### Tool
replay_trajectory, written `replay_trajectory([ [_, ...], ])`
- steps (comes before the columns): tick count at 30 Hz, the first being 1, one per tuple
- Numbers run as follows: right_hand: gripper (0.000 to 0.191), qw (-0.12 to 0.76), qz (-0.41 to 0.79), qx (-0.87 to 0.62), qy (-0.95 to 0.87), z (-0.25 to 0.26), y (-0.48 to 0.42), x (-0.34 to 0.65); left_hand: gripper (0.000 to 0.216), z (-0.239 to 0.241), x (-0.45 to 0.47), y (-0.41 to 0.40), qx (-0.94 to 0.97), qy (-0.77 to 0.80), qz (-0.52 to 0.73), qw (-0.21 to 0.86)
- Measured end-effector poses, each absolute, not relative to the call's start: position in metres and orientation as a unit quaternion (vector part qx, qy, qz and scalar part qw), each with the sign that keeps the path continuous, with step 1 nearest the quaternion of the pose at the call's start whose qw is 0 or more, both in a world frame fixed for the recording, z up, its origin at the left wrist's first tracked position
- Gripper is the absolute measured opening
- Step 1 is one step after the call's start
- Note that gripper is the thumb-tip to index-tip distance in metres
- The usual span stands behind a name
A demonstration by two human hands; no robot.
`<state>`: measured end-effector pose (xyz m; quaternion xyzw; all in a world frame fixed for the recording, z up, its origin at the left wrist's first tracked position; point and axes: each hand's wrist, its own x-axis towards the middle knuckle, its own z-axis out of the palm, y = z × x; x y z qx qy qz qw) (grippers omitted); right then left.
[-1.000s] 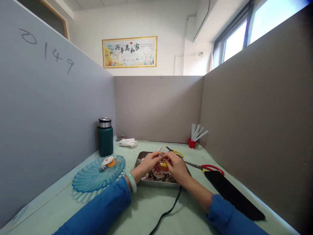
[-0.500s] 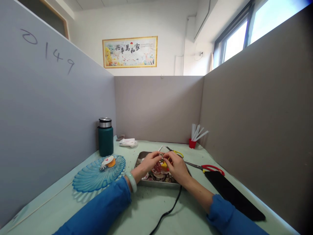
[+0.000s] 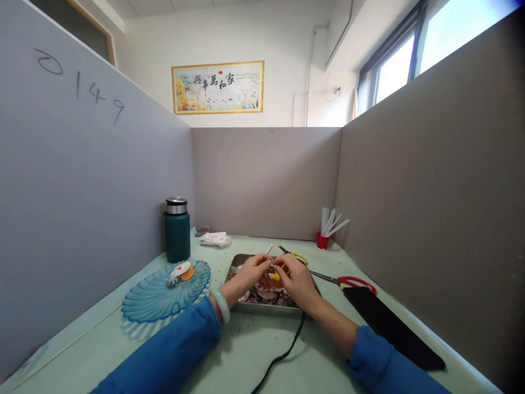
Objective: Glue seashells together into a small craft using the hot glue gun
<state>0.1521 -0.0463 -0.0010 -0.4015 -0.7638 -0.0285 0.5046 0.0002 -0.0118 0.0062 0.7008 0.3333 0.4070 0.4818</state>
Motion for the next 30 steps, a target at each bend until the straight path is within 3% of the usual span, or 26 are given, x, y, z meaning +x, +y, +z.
replay_trajectory([
  [30,0.012,0.5,-0.036,-0.404,-0.765,0.0003,-0.0489,0.1523,0.041,0.0116,0.0005,-0.0173,0.677,0.309,0.397,0.537],
])
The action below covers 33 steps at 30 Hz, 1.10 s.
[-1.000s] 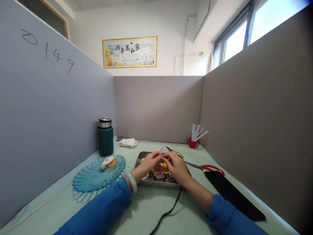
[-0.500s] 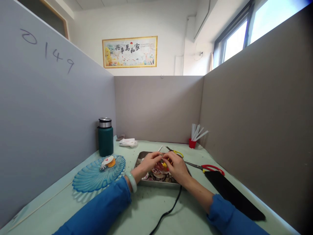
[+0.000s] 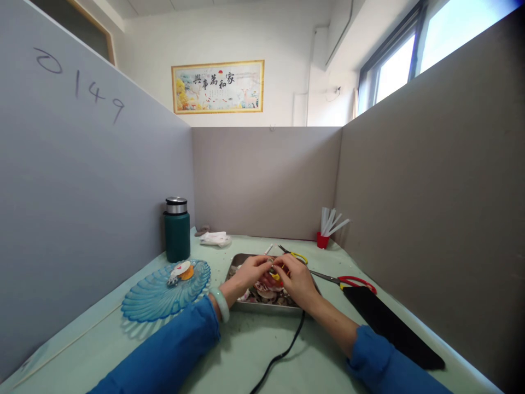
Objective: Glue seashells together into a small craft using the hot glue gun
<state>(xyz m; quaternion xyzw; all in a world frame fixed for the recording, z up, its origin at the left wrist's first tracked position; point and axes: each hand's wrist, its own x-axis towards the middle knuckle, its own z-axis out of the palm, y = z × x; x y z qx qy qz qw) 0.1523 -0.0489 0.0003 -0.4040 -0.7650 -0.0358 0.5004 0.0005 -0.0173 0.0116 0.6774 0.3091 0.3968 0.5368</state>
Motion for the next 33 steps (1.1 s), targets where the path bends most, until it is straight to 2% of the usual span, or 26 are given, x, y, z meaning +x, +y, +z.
replay_trajectory([
  [33,0.009,0.499,-0.037,-0.412,-0.762,0.0,-0.048,0.1525,0.044,0.0069,0.0012,-0.0119,0.686,0.306,0.398,0.527],
])
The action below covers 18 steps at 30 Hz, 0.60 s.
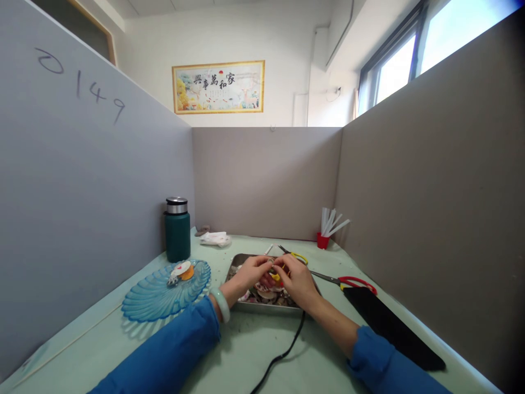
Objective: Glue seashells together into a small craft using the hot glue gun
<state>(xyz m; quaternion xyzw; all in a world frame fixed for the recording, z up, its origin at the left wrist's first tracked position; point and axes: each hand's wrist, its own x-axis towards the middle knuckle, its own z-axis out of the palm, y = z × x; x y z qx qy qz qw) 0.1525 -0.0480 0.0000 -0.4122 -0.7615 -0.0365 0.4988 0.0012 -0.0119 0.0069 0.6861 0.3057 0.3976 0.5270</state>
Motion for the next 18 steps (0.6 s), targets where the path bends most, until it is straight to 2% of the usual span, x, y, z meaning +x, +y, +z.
replay_trajectory([
  [18,0.009,0.499,-0.028,-0.418,-0.758,-0.001,-0.0482,0.152,0.043,0.0066,0.0025,-0.0113,0.687,0.317,0.402,0.516],
])
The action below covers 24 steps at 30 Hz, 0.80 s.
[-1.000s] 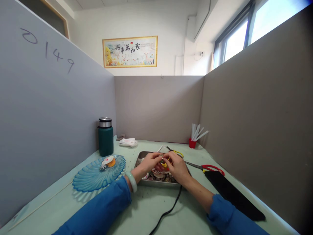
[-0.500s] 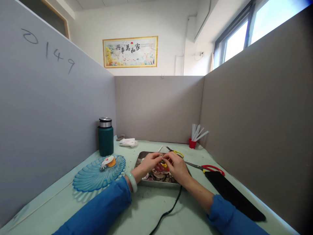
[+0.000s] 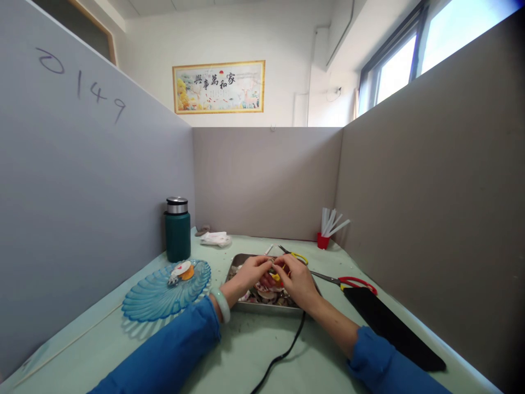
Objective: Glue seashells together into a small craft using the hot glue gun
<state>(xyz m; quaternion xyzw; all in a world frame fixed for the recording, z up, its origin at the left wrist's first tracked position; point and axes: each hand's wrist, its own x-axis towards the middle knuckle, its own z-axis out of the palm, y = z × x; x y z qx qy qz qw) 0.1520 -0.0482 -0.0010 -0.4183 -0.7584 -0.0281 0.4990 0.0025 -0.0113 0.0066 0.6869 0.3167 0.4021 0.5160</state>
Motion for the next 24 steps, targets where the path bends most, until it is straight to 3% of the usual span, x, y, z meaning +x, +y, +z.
replay_trajectory([
  [24,0.01,0.497,-0.035,-0.415,-0.761,-0.0015,-0.047,0.1527,0.044,0.0078,0.0021,-0.0131,0.687,0.317,0.394,0.522],
])
